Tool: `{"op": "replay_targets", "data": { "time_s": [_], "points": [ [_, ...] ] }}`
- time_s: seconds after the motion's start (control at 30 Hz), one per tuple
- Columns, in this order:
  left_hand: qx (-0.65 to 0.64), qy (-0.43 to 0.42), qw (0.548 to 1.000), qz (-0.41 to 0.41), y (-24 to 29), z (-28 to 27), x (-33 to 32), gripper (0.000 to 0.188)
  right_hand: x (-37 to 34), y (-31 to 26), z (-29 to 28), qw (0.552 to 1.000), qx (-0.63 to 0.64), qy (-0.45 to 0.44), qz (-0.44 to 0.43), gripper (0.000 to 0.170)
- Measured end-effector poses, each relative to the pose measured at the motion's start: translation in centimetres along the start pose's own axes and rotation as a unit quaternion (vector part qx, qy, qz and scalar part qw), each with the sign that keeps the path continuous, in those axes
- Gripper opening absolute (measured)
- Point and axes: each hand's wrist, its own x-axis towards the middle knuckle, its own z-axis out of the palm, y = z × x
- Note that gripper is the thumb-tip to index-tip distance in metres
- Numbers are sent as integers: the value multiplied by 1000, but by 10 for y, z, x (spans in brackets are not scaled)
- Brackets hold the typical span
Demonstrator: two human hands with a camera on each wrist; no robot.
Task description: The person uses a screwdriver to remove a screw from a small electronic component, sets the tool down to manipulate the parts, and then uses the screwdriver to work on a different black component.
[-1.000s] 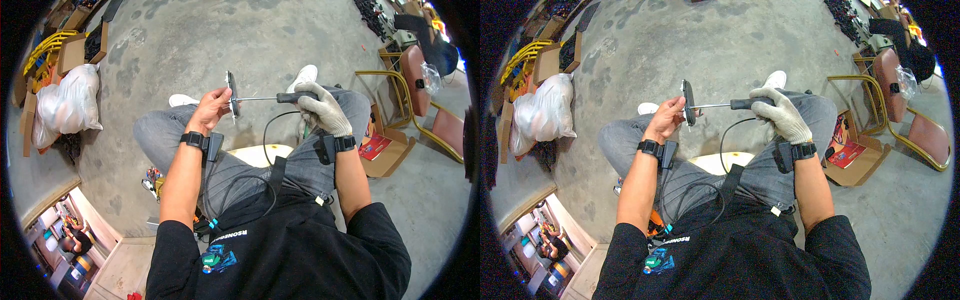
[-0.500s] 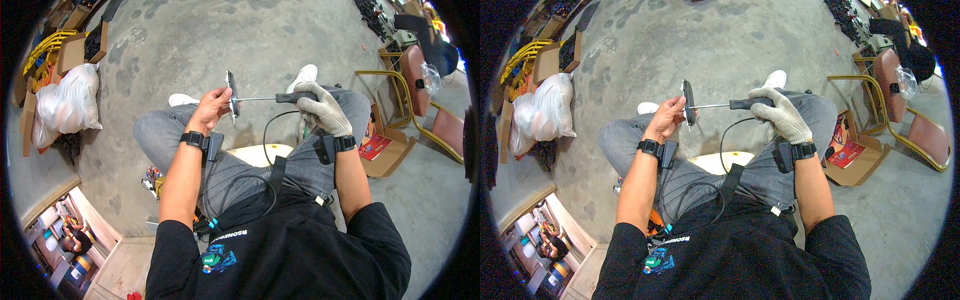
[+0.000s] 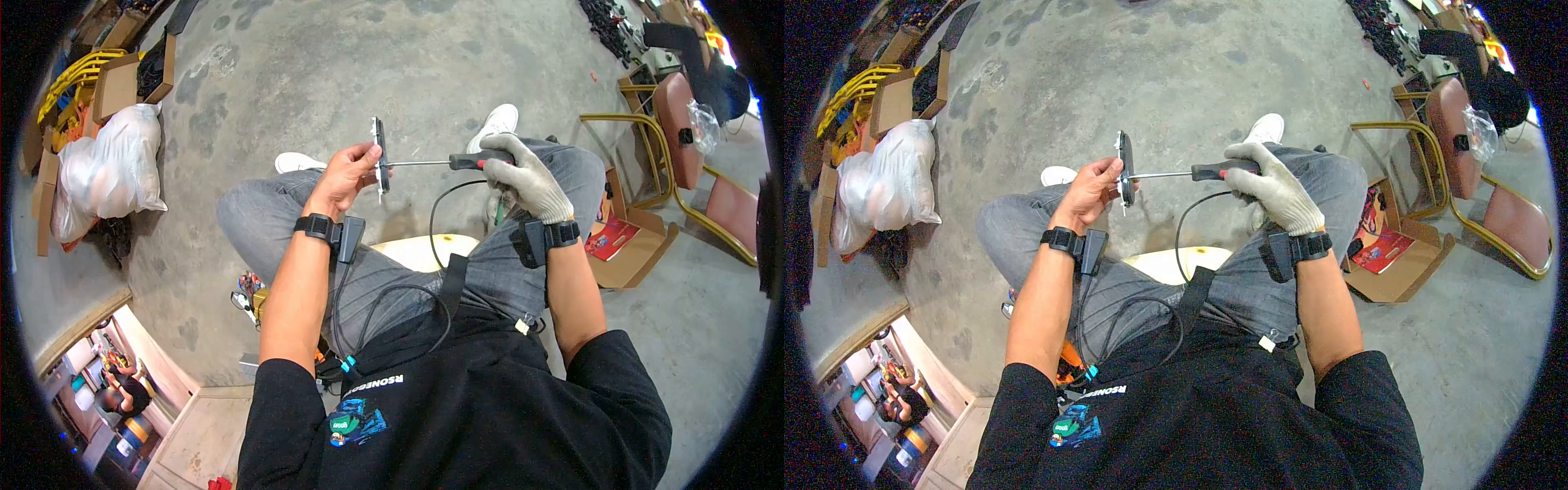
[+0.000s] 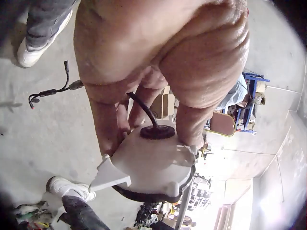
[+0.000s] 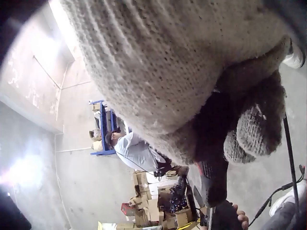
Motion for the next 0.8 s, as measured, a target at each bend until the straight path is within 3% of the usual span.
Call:
{"op": "replay_targets", "data": {
  "time_s": [0.13,0.33,0.43,0.63,0.8],
  "points": [
    [9,-8,1000,-1,1,0,0,42,-2,-5,1,998,-47,22,-19,48],
    [5,2,1000,-5,0,1,0,43,2,3,2,1000,10,27,-11,48],
    [9,3,1000,-5,0,0,0,44,-4,-6,3,998,-55,24,0,47],
    [19,13,1000,-16,-2,-1,2,43,8,13,-4,1000,21,-1,2,50],
    [24,13,1000,-16,-2,0,2,45,-5,-9,1,998,-67,6,7,50]
  ]
}}
